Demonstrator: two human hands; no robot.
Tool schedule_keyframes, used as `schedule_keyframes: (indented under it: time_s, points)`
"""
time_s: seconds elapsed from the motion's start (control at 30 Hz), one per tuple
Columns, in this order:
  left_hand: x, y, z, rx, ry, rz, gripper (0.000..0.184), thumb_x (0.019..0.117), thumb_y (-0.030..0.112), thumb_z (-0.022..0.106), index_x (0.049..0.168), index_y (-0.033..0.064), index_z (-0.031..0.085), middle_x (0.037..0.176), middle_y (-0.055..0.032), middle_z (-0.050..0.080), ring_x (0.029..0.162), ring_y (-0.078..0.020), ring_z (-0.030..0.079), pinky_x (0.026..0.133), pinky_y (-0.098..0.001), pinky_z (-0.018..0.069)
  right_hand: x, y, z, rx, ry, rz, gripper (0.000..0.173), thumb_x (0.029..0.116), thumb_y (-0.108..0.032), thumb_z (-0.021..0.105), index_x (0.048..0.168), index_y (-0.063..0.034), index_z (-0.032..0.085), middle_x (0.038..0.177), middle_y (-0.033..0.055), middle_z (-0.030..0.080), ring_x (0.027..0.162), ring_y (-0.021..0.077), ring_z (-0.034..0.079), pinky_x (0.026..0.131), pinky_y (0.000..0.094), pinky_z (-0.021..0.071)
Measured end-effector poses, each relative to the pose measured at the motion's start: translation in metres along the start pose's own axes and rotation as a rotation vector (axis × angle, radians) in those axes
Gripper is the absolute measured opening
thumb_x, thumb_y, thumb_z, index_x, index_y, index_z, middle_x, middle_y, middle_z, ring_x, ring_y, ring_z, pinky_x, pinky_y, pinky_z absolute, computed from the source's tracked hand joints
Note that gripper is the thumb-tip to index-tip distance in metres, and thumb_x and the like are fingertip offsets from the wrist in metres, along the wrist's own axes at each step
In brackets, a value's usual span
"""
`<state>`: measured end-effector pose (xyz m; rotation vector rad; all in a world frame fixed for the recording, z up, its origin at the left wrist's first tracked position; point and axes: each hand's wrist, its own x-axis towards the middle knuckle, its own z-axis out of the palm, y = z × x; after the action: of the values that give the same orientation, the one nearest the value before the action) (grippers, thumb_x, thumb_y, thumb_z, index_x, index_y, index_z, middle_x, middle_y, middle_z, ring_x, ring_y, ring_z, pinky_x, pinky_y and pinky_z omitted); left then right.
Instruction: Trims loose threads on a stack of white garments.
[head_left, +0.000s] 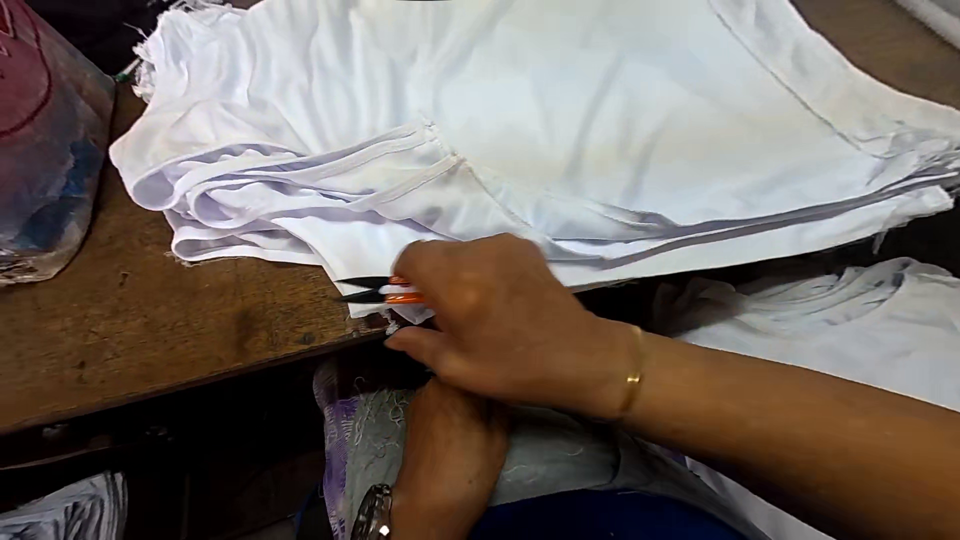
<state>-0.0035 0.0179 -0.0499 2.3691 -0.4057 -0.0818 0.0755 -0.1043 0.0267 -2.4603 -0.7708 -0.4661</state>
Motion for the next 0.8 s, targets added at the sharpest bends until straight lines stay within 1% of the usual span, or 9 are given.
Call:
schedule_keyframes:
  time_s: [0.1, 0.17, 0.23, 0.33, 0.43, 0.53, 0.6, 0.73, 0.8]
  points:
    - [-0.003, -0.001, 0.000, 0.125, -0.105, -0.027, 0.017, 0.0838, 0.029, 0.075, 0.083, 0.0120, 0.075, 0.073, -0.0027, 0.069, 0.071, -0.0210, 0.070, 0.067, -0.0475, 0.0582, 0.024, -0.010, 0.020, 0.002, -0.086, -0.056, 0.011, 0.0806, -0.016, 0.073, 0.080, -0.0085, 0.065, 0.067, 0.0041, 0.057, 0.059, 0.0220, 0.060, 0.047, 0.0369, 0.0403]
    - [-0.002, -0.004, -0.004, 0.128, -0.159, -0.047, 0.017, 0.0849, 0.030, 0.075, 0.085, 0.0130, 0.074, 0.078, -0.0008, 0.069, 0.072, -0.0174, 0.069, 0.068, -0.0432, 0.0590, 0.039, -0.009, 0.021, 0.071, -0.166, 0.019, 0.007, 0.0823, -0.011, 0.069, 0.078, -0.0080, 0.064, 0.065, 0.0056, 0.058, 0.061, 0.0245, 0.062, 0.049, 0.0404, 0.0412]
    - [-0.004, -0.010, -0.008, 0.131, -0.106, -0.008, 0.016, 0.0875, 0.031, 0.073, 0.079, 0.0172, 0.074, 0.092, 0.0020, 0.069, 0.076, -0.0115, 0.069, 0.065, -0.0357, 0.0603, 0.057, 0.000, 0.010, 0.179, -0.238, 0.144, 0.014, 0.0924, -0.017, 0.065, 0.082, -0.0074, 0.064, 0.071, 0.0062, 0.058, 0.068, 0.0238, 0.062, 0.056, 0.0429, 0.0447]
    - [-0.008, -0.016, -0.023, 0.071, 0.031, 0.029, 0.030, 0.0933, 0.038, 0.068, 0.072, 0.0177, 0.068, 0.096, 0.0032, 0.069, 0.077, -0.0075, 0.067, 0.061, -0.0299, 0.0582, 0.088, 0.036, -0.016, 0.287, -0.091, 0.283, 0.019, 0.0960, -0.020, 0.064, 0.080, -0.0100, 0.063, 0.070, -0.0022, 0.053, 0.064, 0.0087, 0.051, 0.058, 0.0309, 0.0419]
    - [-0.004, -0.014, -0.046, 0.030, 0.224, 0.057, 0.022, 0.0941, 0.034, 0.070, 0.094, 0.0130, 0.074, 0.102, 0.0003, 0.071, 0.090, -0.0098, 0.069, 0.074, -0.0312, 0.0604, 0.108, 0.077, -0.039, 0.254, 0.147, 0.483, 0.016, 0.0945, -0.019, 0.070, 0.080, -0.0109, 0.068, 0.071, -0.0052, 0.057, 0.067, 0.0024, 0.053, 0.064, 0.0247, 0.0451]
    - [0.010, -0.013, -0.062, 0.084, 0.408, 0.068, 0.029, 0.0936, 0.034, 0.072, 0.108, 0.0085, 0.072, 0.109, -0.0051, 0.068, 0.101, -0.0159, 0.065, 0.084, -0.0362, 0.0553, 0.105, 0.114, -0.028, 0.051, 0.008, 0.573, 0.020, 0.0939, -0.021, 0.066, 0.094, -0.0014, 0.068, 0.087, 0.0120, 0.063, 0.083, 0.0243, 0.061, 0.076, 0.0480, 0.0499]
    - [0.019, -0.012, -0.065, 0.113, 0.457, 0.051, 0.038, 0.0909, 0.040, 0.074, 0.113, 0.0093, 0.070, 0.113, -0.0057, 0.064, 0.107, -0.0185, 0.059, 0.089, -0.0396, 0.0492, 0.092, 0.124, -0.011, -0.025, -0.127, 0.568, 0.025, 0.0943, -0.023, 0.065, 0.092, 0.0020, 0.066, 0.092, 0.0203, 0.065, 0.089, 0.0362, 0.065, 0.075, 0.0588, 0.0505]
    - [0.034, -0.008, -0.064, 0.174, 0.441, 0.128, 0.049, 0.0896, 0.039, 0.076, 0.129, 0.0116, 0.067, 0.119, -0.0102, 0.059, 0.109, -0.0245, 0.055, 0.090, -0.0426, 0.0453, 0.074, 0.115, -0.012, 0.067, -0.046, 0.545, 0.015, 0.0923, -0.018, 0.066, 0.097, -0.0035, 0.066, 0.088, 0.0100, 0.062, 0.081, 0.0228, 0.060, 0.071, 0.0447, 0.0487]
    - [0.041, -0.010, -0.063, 0.202, 0.385, 0.172, 0.036, 0.0931, 0.031, 0.073, 0.124, 0.0126, 0.071, 0.114, -0.0100, 0.060, 0.098, -0.0226, 0.057, 0.081, -0.0405, 0.0466, 0.059, 0.106, -0.022, 0.105, 0.021, 0.477, 0.012, 0.0938, -0.018, 0.064, 0.097, -0.0067, 0.066, 0.082, 0.0044, 0.059, 0.073, 0.0158, 0.056, 0.067, 0.0374, 0.0457]
